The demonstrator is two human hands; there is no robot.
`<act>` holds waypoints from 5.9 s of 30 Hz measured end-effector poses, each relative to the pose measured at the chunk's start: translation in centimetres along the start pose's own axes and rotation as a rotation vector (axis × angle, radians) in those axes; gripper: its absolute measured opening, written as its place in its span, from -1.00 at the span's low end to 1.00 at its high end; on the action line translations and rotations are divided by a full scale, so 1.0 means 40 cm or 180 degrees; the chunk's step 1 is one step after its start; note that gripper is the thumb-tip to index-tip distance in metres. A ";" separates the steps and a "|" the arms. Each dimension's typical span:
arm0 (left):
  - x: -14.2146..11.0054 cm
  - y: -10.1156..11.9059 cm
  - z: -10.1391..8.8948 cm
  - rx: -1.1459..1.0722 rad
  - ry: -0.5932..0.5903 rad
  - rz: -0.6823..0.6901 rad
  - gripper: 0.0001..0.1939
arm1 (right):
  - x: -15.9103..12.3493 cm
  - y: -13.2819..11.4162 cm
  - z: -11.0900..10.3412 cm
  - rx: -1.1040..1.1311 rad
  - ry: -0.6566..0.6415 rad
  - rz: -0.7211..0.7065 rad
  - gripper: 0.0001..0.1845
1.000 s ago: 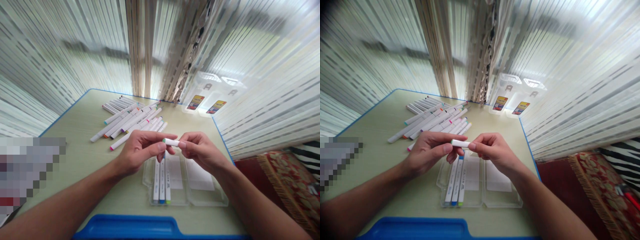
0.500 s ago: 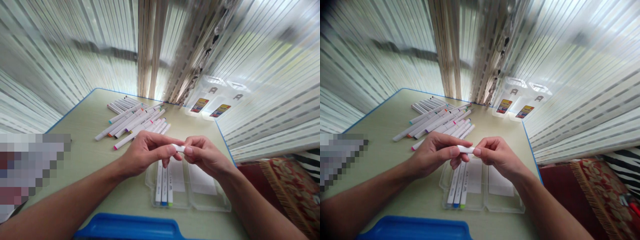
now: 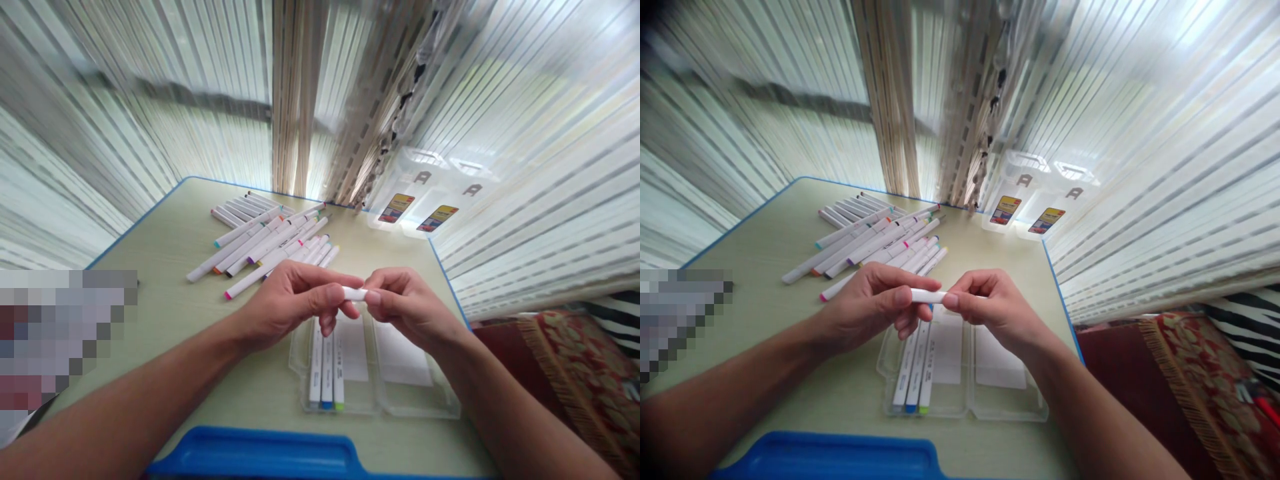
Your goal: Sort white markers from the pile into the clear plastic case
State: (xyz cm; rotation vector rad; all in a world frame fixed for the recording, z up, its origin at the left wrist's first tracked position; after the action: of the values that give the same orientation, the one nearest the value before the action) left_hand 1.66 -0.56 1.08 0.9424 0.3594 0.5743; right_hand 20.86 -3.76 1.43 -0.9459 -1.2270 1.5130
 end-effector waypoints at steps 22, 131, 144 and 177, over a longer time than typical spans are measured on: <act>-0.002 0.005 -0.001 -0.0006 0.0088 -0.0106 -0.79 | -0.004 -0.001 -0.006 -0.0162 -0.0001 -0.0212 -0.86; -0.014 0.046 -0.030 0.2352 0.1265 0.0273 -0.79 | 0.012 -0.014 -0.006 -0.0799 0.0285 -0.0305 -0.64; 0.013 0.018 -0.014 0.1750 0.1120 0.0001 -0.89 | 0.001 -0.021 -0.003 -0.2063 0.0429 -0.0555 -0.78; 0.012 -0.004 -0.009 0.2109 0.1162 0.0005 -0.78 | 0.006 -0.002 -0.003 -0.1804 0.0459 -0.0506 -0.74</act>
State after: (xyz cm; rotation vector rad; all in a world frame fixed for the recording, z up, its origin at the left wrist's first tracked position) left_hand 1.90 -0.12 0.74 1.4728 0.9128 0.6419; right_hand 20.93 -3.50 1.46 -1.2604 -1.6184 0.9641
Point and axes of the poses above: each hand's wrist, its own x-axis towards the middle knuckle, its own z-axis out of the palm, y = z × x, the point moved 2 cm from there along x, towards the middle knuckle, and after that the axes turned 9 degrees about -z, right-handed, at the moved point
